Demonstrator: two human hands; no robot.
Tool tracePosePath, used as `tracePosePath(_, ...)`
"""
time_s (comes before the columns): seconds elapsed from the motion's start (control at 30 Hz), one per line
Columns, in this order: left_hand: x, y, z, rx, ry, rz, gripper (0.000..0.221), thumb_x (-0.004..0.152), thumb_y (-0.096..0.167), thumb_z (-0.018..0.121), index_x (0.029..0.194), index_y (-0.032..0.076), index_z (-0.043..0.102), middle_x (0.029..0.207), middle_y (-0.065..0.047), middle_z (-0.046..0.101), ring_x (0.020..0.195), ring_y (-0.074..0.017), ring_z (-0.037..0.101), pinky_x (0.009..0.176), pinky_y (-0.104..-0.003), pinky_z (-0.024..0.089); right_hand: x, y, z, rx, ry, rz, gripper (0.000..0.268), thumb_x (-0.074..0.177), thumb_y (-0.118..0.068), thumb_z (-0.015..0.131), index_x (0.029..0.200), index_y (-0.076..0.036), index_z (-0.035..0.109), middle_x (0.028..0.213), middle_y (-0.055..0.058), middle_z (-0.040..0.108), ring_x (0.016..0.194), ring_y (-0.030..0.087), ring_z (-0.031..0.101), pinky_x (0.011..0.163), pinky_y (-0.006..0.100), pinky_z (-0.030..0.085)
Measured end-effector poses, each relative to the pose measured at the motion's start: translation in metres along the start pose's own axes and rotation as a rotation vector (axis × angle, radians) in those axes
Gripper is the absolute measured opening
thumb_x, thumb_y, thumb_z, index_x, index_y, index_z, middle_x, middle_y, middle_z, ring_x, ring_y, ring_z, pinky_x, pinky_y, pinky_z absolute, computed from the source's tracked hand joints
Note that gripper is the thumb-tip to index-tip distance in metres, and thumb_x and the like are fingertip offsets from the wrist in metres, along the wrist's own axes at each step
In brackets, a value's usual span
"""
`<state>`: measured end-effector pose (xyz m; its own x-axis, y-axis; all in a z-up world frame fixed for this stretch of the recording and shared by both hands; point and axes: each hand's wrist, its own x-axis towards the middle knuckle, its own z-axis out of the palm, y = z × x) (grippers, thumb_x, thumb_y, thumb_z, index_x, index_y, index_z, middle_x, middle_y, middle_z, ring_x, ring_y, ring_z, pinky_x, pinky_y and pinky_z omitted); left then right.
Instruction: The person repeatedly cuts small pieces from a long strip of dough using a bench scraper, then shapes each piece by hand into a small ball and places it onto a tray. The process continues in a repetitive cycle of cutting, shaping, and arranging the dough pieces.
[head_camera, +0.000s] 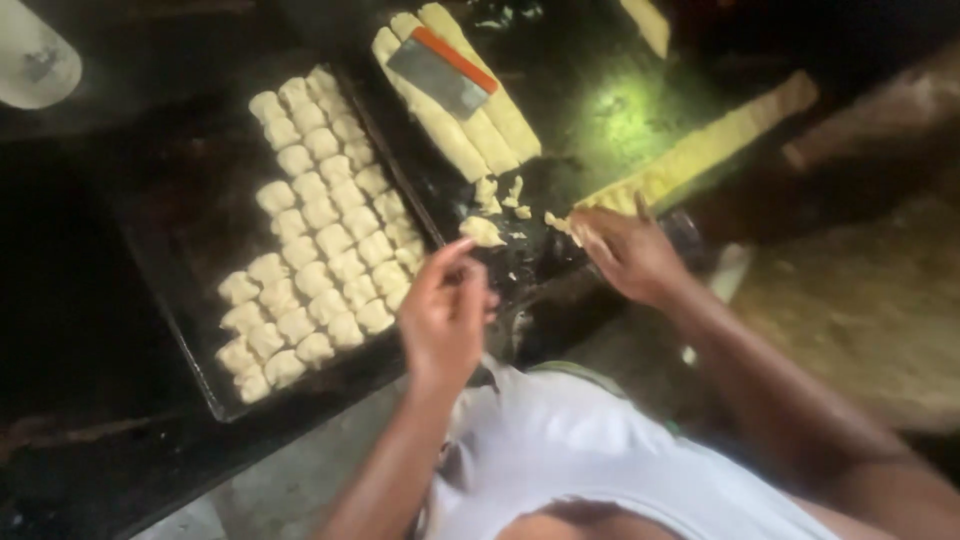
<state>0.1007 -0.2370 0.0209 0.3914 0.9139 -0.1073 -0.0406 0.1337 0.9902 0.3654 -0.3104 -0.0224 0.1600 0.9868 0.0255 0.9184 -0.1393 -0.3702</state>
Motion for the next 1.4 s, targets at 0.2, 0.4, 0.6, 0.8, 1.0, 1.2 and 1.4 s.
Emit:
tracePosePath(0.2, -0.022, -0.003, -0.024, 0.070, 0.244, -0.108, 0.029, 0.097, 0.001, 0.061, 0.124, 0.007, 0.067, 0.097, -0.009, 0.075, 0.065, -0.0121, 0.071, 0.050, -0.020, 0.060, 0.143, -0.017, -0.009, 0.349, 0.094, 0.118, 0.035, 0.099, -0.015, 0.066, 0.133, -0.013, 0.062, 0.131, 0.009, 0.067, 0.110, 0.024, 0.071, 0.091, 0.039, 0.062)
tracePosePath(0.4, -0.031, -0.027, -0.022, 0.024, 0.175, -0.039, 0.031, 0.097, -0.001, 0.062, 0.128, 0.005, 0.066, 0.101, -0.011, 0.072, 0.071, -0.0106, 0.068, 0.059, -0.019, 0.059, 0.298, -0.056, 0.027, -0.132, 0.176, 0.011, 0.086, 0.079, -0.046, 0.078, 0.150, -0.014, 0.042, 0.118, 0.020, 0.067, 0.100, 0.032, 0.069, 0.076, 0.047, 0.060)
tracePosePath(0.6, -0.030, -0.035, -0.016, 0.080, 0.095, -0.004, 0.031, 0.097, -0.001, 0.064, 0.128, 0.003, 0.065, 0.097, -0.004, 0.071, 0.075, -0.0082, 0.068, 0.063, -0.021, 0.060, 0.263, -0.034, -0.004, -0.027, 0.226, 0.082, 0.065, 0.083, -0.035, 0.073, 0.139, -0.009, 0.057, 0.120, 0.019, 0.072, 0.099, 0.029, 0.074, 0.073, 0.041, 0.062)
tracePosePath(0.8, -0.020, -0.039, -0.001, 0.008, -0.005, 0.067, 0.029, 0.097, -0.002, 0.067, 0.126, -0.001, 0.067, 0.097, -0.005, 0.072, 0.084, -0.0098, 0.068, 0.072, -0.024, 0.059, 0.086, 0.004, -0.074, 0.325, 0.107, 0.276, 0.056, 0.096, -0.014, 0.070, 0.148, -0.005, 0.050, 0.131, 0.017, 0.066, 0.107, 0.026, 0.069, 0.088, 0.040, 0.058)
tracePosePath(1.0, 0.014, -0.047, 0.035, 0.126, -0.106, 0.062, 0.030, 0.095, 0.000, 0.068, 0.124, -0.001, 0.067, 0.108, -0.009, 0.077, 0.096, -0.0130, 0.073, 0.084, -0.027, 0.060, 0.032, 0.039, -0.066, 0.069, -0.066, 0.307, 0.040, 0.101, -0.019, 0.065, 0.139, -0.006, 0.057, 0.105, 0.018, 0.071, 0.087, 0.030, 0.071, 0.073, 0.044, 0.058)
tracePosePath(1.2, 0.039, -0.042, 0.060, 0.193, -0.132, 0.091, 0.031, 0.094, 0.000, 0.068, 0.124, 0.000, 0.067, 0.110, -0.011, 0.077, 0.097, -0.0160, 0.075, 0.084, -0.029, 0.060, 0.053, 0.063, -0.038, -0.052, -0.079, 0.365, 0.044, 0.102, -0.029, 0.057, 0.142, -0.010, 0.053, 0.088, 0.014, 0.069, 0.071, 0.025, 0.066, 0.062, 0.040, 0.054)
tracePosePath(1.4, 0.064, -0.047, 0.081, 0.281, -0.119, 0.150, 0.023, 0.094, 0.002, 0.070, 0.117, 0.000, 0.071, 0.105, -0.012, 0.078, 0.094, -0.0162, 0.077, 0.085, -0.029, 0.061, 0.063, 0.025, -0.099, 0.212, -0.303, 0.706, 0.048, 0.111, -0.041, 0.040, 0.149, -0.018, 0.057, 0.087, 0.020, 0.071, 0.068, 0.030, 0.067, 0.062, 0.045, 0.053)
